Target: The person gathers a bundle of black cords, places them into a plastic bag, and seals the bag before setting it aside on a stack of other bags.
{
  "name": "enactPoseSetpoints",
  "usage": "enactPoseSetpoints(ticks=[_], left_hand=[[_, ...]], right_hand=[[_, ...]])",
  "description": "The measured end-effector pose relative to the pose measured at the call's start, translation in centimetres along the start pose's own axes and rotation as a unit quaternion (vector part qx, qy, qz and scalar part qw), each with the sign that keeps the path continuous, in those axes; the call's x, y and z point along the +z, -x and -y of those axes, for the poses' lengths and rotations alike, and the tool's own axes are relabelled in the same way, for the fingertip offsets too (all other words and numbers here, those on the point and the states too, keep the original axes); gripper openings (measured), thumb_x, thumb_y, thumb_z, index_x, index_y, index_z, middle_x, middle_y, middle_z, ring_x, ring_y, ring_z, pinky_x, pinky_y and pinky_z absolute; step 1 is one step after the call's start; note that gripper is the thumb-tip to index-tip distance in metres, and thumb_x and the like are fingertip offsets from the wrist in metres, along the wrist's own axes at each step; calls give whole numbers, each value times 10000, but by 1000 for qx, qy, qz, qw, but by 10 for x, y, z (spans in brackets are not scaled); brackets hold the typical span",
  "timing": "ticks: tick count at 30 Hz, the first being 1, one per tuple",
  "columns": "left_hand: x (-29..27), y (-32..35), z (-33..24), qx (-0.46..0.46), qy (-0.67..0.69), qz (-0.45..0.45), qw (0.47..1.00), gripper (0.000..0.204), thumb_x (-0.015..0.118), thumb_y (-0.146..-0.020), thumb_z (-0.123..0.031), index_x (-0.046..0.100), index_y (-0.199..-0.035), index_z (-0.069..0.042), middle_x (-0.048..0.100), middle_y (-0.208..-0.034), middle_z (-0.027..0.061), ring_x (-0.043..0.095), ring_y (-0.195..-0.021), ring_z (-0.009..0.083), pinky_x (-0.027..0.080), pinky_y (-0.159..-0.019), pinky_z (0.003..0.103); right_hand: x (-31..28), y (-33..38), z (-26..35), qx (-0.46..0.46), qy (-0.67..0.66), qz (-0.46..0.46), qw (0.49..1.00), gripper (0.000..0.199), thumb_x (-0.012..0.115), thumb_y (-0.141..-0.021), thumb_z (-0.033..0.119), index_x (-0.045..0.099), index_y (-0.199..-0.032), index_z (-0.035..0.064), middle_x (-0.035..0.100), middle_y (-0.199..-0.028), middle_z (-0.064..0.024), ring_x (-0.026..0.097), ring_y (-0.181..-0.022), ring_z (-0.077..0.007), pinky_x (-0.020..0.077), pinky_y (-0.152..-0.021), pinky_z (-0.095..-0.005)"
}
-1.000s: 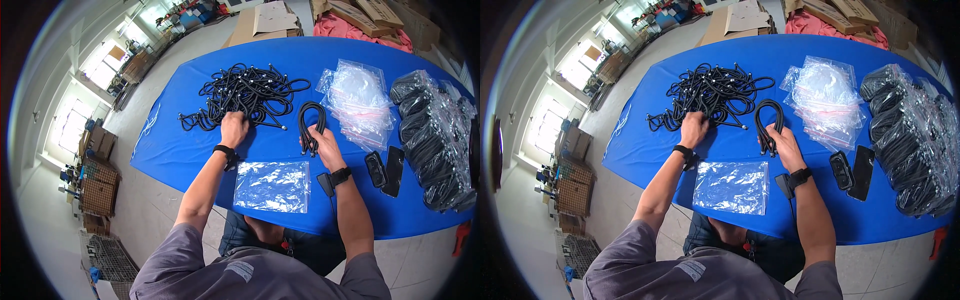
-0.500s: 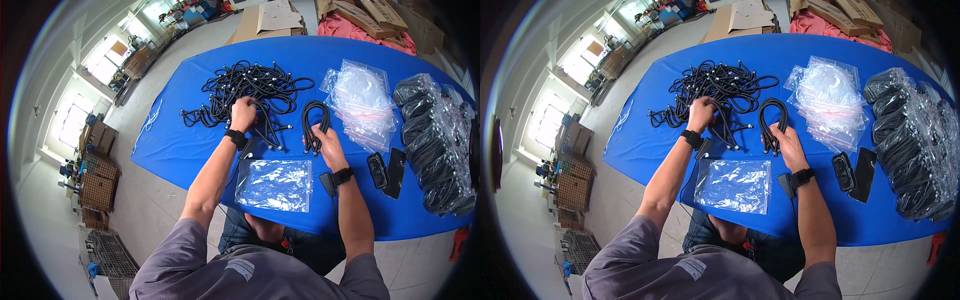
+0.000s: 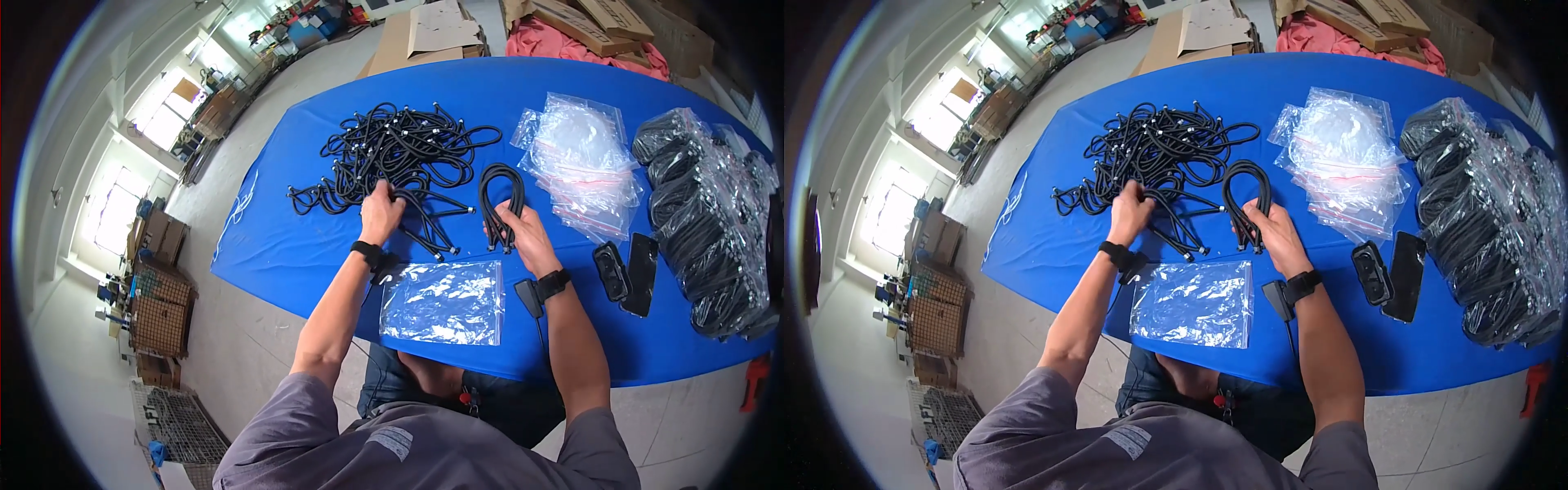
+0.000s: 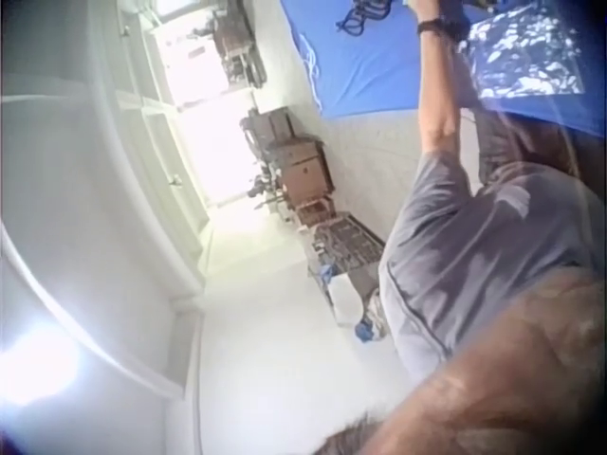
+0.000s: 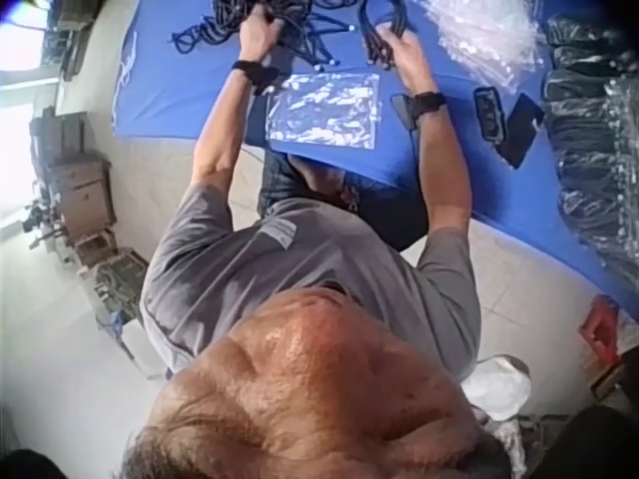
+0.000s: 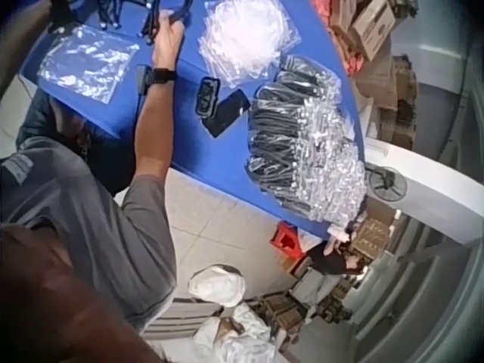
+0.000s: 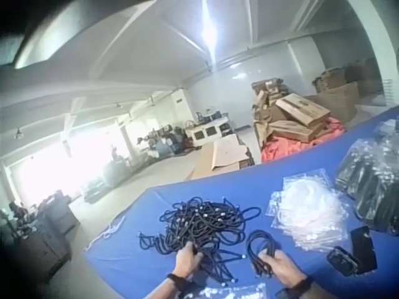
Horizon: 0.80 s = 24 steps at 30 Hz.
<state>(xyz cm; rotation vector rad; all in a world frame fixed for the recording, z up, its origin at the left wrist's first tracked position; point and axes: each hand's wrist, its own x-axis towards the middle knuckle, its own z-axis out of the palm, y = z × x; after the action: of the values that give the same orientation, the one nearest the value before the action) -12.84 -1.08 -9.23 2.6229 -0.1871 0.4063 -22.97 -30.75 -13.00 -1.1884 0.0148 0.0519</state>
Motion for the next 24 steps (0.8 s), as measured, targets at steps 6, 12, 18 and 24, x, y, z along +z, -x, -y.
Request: enactPoseSetpoints(ticks=[6, 12, 18, 24], left_hand=[[-53, -5, -92, 42, 200, 55, 977, 382, 705, -803, -134, 616, -1161, -30, 672, -847, 131, 659, -749, 257, 509, -700, 378], [-61, -15, -101, -10, 340, 159, 927, 450, 714, -833, -49, 594, -1266, -23, 644, -890, 20, 590, -749, 114, 483, -670, 279], [-48, -16, -98, -52, 432, 212, 875, 489, 730, -855, -11, 559, -1312, -8, 654, -949, 45, 625, -774, 133, 524, -722, 279], [-54, -3, -129, -21, 486, 253, 836, 495, 711, -886, 5, 547, -1353, -16, 666, -975, 45, 659, -850, 138, 552, -809, 297]], right_hand=[[-1, 6, 2, -4, 0, 5, 1000, 214, 570, -1052, 251, 617, -1022, 44, 700, -893, -88, 686, -794, -150, 549, -679, -286], [5, 6, 3, -7, 9, 23, 1000, 217, 590, -1046, 263, 628, -1006, 52, 699, -868, -68, 662, -766, -124, 523, -666, -274], [2, 6, -1, -22, 25, 23, 999, 218, 608, -1039, 269, 643, -1001, 57, 690, -849, -48, 630, -722, -98, 487, -640, -260], [7, 9, 1, -31, 26, 58, 997, 224, 617, -1032, 273, 651, -1002, 53, 683, -855, -41, 632, -721, -102, 510, -640, -266]])
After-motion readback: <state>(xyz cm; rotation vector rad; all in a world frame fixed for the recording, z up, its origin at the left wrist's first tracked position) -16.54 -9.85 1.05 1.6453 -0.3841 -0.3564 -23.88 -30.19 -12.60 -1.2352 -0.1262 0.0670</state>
